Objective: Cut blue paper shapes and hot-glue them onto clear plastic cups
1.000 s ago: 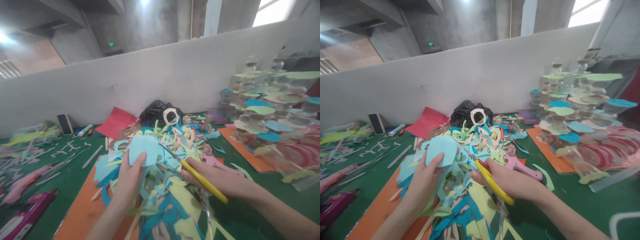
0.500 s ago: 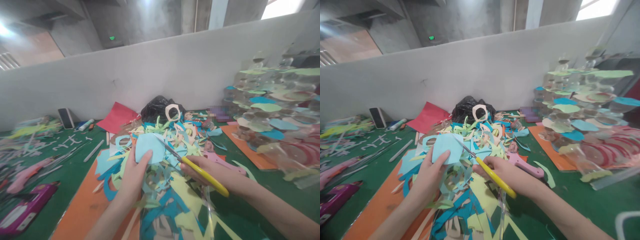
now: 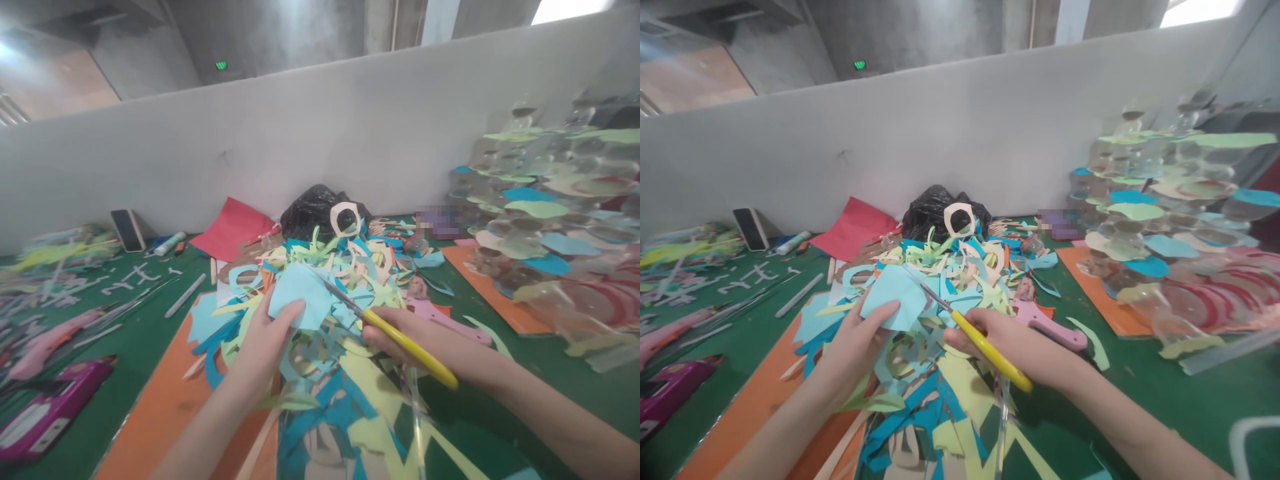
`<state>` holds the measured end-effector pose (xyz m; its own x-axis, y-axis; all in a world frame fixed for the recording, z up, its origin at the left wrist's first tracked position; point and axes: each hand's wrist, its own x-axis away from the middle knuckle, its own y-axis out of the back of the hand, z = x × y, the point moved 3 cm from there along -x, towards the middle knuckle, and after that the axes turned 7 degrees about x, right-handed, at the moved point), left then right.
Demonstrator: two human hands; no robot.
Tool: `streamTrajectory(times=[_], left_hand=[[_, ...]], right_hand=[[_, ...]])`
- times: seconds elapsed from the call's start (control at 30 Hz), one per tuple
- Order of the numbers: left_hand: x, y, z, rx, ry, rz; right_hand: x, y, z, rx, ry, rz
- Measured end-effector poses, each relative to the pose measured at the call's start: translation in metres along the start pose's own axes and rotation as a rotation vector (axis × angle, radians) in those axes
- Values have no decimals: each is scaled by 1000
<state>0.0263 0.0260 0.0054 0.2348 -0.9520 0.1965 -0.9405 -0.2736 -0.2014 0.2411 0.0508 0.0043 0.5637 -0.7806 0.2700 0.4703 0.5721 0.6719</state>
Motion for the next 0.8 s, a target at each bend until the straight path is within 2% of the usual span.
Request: streamTrajectory(times=[0.23,0.4,0.63,0.8], left_hand=[[-2,4,2,9,-47,-1],[-4,7,7,-1,-26,-10],[-3,6,7,11,-26,-5],[-2,9,7,-19,19,-71]], right_hand=[[-4,-6,0,-197,-73,7],[-3,-6,2,-130,-86,14],[5,1,5,8,-7,5],[7,3,7,28,-1,39]])
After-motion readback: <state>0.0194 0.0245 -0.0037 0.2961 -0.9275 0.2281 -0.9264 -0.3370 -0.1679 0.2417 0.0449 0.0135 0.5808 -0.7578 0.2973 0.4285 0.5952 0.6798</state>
